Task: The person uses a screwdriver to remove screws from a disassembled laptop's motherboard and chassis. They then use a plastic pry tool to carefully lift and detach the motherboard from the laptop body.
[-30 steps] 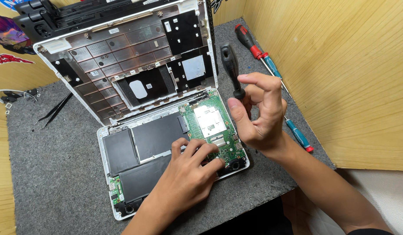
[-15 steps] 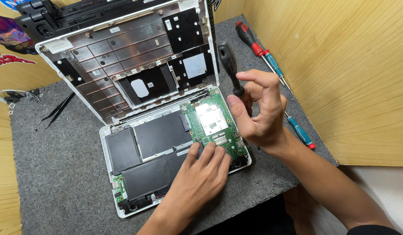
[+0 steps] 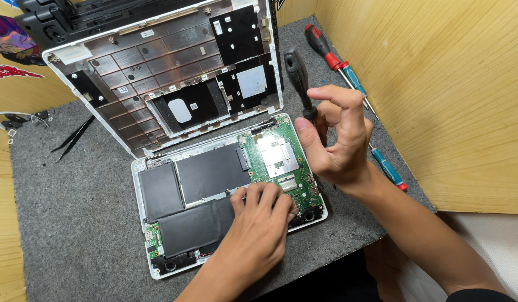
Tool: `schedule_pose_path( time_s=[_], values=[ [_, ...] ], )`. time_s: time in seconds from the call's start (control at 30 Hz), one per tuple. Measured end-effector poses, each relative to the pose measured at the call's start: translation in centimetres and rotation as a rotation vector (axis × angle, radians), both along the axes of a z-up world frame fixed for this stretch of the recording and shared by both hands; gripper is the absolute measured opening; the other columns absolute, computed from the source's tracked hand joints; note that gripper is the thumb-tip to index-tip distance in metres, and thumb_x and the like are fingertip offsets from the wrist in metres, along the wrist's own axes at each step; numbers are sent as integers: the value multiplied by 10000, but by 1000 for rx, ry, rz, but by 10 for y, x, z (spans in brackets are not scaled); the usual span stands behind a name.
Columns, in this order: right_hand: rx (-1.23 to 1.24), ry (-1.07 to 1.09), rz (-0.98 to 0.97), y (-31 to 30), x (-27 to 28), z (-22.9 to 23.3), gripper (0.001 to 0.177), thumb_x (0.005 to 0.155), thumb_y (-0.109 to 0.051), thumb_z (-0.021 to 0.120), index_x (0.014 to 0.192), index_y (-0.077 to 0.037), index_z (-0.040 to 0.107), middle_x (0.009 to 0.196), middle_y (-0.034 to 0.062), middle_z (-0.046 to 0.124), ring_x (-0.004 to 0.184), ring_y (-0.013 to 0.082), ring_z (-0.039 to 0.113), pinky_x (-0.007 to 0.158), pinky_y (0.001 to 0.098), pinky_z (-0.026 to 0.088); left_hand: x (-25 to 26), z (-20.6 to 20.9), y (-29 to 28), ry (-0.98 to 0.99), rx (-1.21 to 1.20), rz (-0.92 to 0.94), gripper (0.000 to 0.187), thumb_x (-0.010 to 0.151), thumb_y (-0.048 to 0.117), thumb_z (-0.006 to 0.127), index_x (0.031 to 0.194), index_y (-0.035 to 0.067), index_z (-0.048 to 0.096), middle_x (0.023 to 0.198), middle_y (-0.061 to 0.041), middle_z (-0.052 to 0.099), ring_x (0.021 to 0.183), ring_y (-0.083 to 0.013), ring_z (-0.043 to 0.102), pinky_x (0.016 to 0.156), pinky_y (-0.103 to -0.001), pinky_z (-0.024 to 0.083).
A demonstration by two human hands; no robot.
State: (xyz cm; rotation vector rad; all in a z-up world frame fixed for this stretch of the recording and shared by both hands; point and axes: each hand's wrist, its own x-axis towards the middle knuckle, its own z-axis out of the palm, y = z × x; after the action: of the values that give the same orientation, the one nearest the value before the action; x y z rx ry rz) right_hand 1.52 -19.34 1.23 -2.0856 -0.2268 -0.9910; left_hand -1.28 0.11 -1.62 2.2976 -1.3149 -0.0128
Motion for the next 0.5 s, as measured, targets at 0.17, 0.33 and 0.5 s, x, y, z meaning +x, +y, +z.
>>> schedule_pose_path(
  time_s=[0.17,0.33,0.5],
  values=[
    [1,-4,-31,-3,-1,2,336,915,-55,629,1198,-9,455,859,111,576,524,152,472,564,275,398,7,9,6,187,-6,-21,353,841,355,725,991,115,513,1061,-97,496,1048,-323,440,912,-498,325],
    [15,-10,-52,-6,-2,2,335,912,-74,632,1187,-27,447,1005,123,602,522,152,482,564,278,400,4,-1,5,130,-50,-10,375,824,364,774,953,120,520,1050,-83,489,1068,-310,453,889,-487,314],
    [4,-23,-53,-8,-1,2,333,914,-61,639,1188,-17,455,1039,126,604,520,147,489,556,268,406,-1,-2,3,48,-164,11,241,846,281,777,938,126,619,976,-64,523,1022,-304,505,895,-513,315]
  ],
)
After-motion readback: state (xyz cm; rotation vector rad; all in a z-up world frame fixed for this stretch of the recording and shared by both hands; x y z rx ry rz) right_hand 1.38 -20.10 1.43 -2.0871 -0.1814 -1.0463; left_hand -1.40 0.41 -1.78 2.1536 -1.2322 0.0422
